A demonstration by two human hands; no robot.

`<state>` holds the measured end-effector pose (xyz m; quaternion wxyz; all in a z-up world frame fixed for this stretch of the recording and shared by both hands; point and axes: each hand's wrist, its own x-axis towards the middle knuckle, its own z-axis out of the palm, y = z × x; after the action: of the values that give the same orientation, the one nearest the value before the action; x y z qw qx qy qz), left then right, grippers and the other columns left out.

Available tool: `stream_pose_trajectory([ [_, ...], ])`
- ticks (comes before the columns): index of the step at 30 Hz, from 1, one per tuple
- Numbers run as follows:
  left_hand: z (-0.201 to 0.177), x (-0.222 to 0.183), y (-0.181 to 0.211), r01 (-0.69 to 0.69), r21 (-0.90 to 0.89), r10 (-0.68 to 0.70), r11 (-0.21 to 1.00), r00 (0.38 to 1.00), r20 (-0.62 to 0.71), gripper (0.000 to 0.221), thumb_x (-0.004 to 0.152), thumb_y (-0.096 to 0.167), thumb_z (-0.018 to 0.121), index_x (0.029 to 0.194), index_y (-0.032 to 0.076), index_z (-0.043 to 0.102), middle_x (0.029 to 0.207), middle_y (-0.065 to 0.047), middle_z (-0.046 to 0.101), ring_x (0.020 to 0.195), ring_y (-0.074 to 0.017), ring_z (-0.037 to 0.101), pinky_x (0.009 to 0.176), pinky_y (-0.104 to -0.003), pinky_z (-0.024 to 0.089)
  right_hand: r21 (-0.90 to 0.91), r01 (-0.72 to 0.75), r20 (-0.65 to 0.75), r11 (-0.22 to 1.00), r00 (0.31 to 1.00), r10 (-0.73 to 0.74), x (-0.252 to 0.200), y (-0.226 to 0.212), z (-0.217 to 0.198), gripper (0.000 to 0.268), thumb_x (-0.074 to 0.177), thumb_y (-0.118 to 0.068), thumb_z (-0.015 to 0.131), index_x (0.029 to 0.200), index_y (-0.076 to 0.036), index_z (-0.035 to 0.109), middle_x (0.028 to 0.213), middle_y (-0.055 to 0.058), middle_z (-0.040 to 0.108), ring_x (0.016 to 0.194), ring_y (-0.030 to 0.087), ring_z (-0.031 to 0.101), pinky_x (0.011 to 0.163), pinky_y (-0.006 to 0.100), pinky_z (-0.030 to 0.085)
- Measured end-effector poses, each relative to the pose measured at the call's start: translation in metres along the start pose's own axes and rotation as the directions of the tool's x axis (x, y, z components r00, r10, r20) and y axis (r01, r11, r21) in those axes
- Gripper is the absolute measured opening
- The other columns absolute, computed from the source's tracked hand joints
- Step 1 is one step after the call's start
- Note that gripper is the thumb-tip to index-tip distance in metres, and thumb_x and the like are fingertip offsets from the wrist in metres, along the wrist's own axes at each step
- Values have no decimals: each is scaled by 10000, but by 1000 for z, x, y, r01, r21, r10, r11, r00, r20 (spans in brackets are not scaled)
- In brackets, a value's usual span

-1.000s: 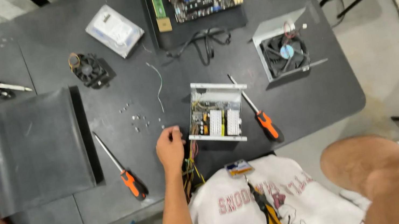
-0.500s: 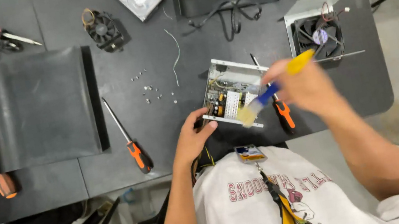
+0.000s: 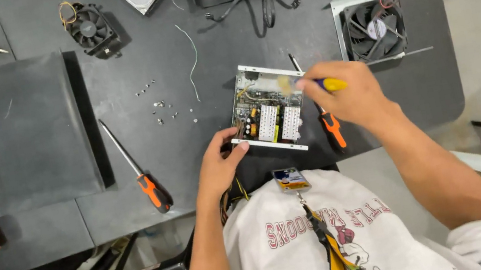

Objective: Disassembling a computer power supply unit to clean the fan and internal components using a screwdriver and brush.

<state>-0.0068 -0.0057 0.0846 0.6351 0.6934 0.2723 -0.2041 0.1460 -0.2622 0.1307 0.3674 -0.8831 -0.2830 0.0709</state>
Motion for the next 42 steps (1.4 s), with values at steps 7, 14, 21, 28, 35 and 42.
stream_pose_trajectory([
  [7, -2, 5, -6, -23, -11, 23, 1000, 1000, -5, 462, 935, 303, 737, 1343, 99, 664, 1314, -206, 672, 1324, -373, 574, 1117, -487, 451, 177, -213, 93, 961, 975, 199, 5, -31, 10, 109, 950, -138, 699, 913, -82, 784, 627, 120, 677, 579, 216, 633, 621, 350, 487],
  [14, -3, 29, -41, -110, -49, 106, 993, 991, -76, 304, 967, 305, 715, 1213, 133, 760, 1115, -156, 761, 1152, -279, 675, 1040, -452, 495, 379, -1, 130, 925, 990, -52, 33, -28, 53, 65, 957, -143, 732, 973, -87, 759, 882, 123, 754, 831, 314, 725, 799, 424, 547],
  [21, 3, 26, -45, -118, -117, 103, 986, 987, -121, 299, 978, 308, 718, 1207, 126, 779, 1054, -133, 766, 1069, -267, 697, 982, -436, 519, 262, 113, 266, 958, 946, -184, 68, -34, 64, 353, 1072, -287, 617, 745, -153, 638, 727, 6, 643, 687, 236, 640, 696, 345, 513],
  [28, 8, 25, -51, -130, -109, 113, 985, 982, -150, 289, 969, 318, 730, 1189, 138, 782, 1066, -139, 765, 1117, -284, 689, 996, -446, 517, 114, 115, 424, 987, 893, -153, 85, -45, 59, 413, 1067, -324, 565, 701, -169, 676, 611, -20, 648, 602, 216, 644, 668, 333, 526],
  [35, 12, 31, -53, -190, -108, 163, 976, 962, -219, 257, 963, 305, 730, 1173, 167, 787, 1052, -140, 749, 1111, -306, 679, 1027, -434, 503, 306, -29, 347, 952, 934, -83, 76, -28, 71, 243, 1012, -214, 615, 809, -141, 728, 831, 53, 747, 838, 269, 710, 863, 394, 539],
  [42, 16, 24, -65, -323, 37, 322, 946, 919, -227, 252, 964, 290, 697, 1196, 212, 754, 1071, -47, 718, 1095, -254, 660, 966, -368, 527, 216, -213, 337, 953, 932, 132, 72, -57, 33, 119, 960, -227, 737, 900, -126, 753, 694, 83, 705, 659, 246, 659, 712, 361, 516],
])
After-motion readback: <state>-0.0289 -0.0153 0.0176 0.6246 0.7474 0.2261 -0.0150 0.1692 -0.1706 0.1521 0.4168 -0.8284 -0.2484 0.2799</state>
